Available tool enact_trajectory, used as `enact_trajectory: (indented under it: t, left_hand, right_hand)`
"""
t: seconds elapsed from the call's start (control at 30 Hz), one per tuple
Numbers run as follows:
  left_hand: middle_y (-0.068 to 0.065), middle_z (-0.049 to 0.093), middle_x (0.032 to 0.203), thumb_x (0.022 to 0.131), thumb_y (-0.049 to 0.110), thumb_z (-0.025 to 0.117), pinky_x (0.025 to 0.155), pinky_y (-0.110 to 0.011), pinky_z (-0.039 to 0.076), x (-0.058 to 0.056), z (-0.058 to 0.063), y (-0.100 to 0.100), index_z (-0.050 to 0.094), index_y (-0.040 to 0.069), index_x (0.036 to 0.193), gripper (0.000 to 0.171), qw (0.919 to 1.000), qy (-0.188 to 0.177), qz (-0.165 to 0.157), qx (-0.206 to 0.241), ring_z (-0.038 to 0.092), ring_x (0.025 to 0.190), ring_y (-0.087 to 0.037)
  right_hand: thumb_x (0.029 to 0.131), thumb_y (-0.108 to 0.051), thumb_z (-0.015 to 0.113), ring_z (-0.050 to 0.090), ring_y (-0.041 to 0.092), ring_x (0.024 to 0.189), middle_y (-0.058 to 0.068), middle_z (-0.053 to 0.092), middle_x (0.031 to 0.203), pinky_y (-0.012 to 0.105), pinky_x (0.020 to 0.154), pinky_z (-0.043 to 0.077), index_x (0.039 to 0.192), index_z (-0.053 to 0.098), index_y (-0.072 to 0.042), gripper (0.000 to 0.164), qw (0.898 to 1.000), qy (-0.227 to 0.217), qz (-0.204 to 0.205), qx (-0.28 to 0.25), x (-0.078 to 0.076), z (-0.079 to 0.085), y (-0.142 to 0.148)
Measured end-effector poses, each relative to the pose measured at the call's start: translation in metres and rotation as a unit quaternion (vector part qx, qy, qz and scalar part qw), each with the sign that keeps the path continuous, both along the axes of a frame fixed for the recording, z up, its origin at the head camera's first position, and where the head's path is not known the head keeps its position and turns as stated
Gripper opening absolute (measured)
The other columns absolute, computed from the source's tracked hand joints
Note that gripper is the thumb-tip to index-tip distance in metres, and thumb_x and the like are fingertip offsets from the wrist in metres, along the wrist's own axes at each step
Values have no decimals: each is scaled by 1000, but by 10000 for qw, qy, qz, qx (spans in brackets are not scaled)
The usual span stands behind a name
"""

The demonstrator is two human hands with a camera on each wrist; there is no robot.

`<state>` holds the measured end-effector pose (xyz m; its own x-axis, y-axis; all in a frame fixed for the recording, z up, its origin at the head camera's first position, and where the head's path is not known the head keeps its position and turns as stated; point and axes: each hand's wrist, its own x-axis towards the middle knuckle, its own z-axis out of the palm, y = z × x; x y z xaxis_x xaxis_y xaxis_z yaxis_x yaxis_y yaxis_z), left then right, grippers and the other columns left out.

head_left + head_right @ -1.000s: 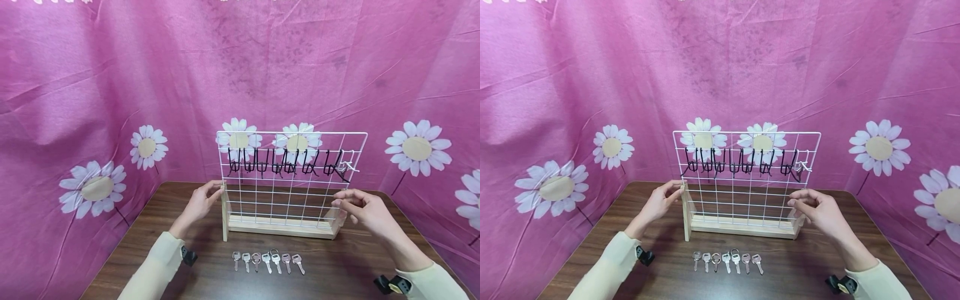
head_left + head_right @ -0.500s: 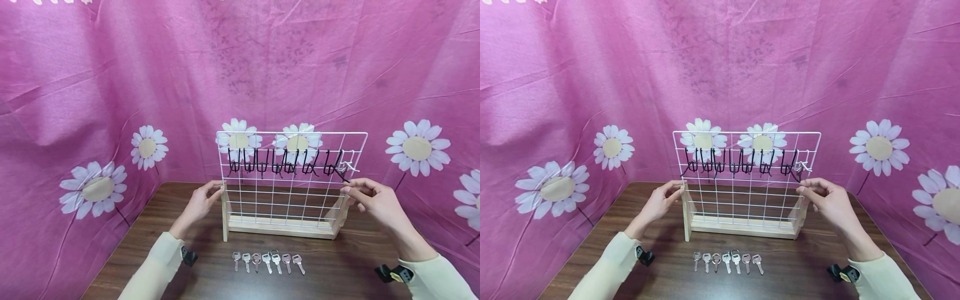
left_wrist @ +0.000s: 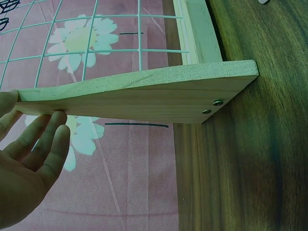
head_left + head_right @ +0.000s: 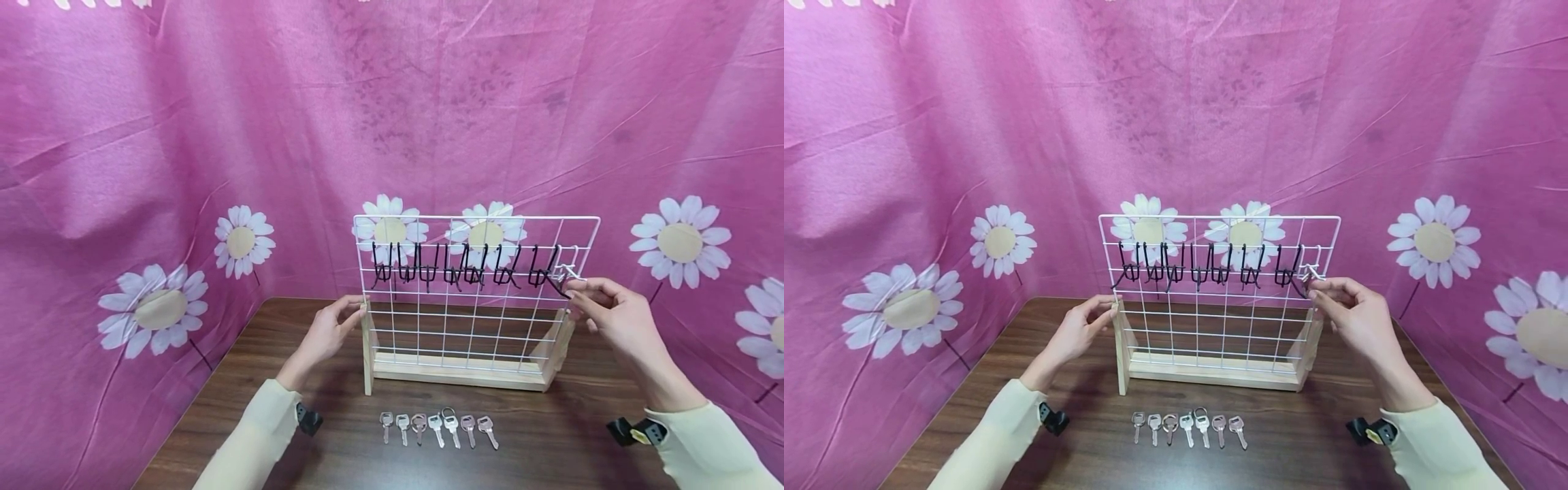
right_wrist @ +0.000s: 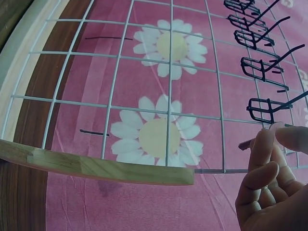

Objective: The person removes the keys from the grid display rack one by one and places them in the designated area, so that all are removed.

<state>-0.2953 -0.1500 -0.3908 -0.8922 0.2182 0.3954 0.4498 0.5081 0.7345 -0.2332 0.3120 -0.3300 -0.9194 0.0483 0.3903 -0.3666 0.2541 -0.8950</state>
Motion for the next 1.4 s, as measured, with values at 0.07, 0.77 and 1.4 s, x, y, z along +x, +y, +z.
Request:
enact_trajectory:
  t: [0.07,0.77,1.4]
  left_hand:
    - [-10,75,114,99,21,63,65,-25,57,0,0,0,66,15,126,28,10000,-13,2,2,66,74,-11]
    - [-11,75,114,99,22,63,66,-26,58,0,1,0,66,14,126,28,10000,-32,-28,10,68,77,-13]
    - [-11,74,116,99,22,63,66,-23,56,-1,0,0,66,14,126,28,10000,16,-12,-15,70,80,-20]
  right_hand:
    - [96,-9,67,72,3,66,-21,76,89,15,49,49,109,71,-19,17,9998,82,55,-186,-1,0,0]
    - [92,-2,69,65,0,56,-20,74,81,16,45,48,104,70,-25,26,9983,461,-248,-248,-9,-1,-11]
    - [95,-9,68,65,2,54,-18,70,70,17,46,49,99,67,-27,18,9969,303,-524,503,-8,2,-9]
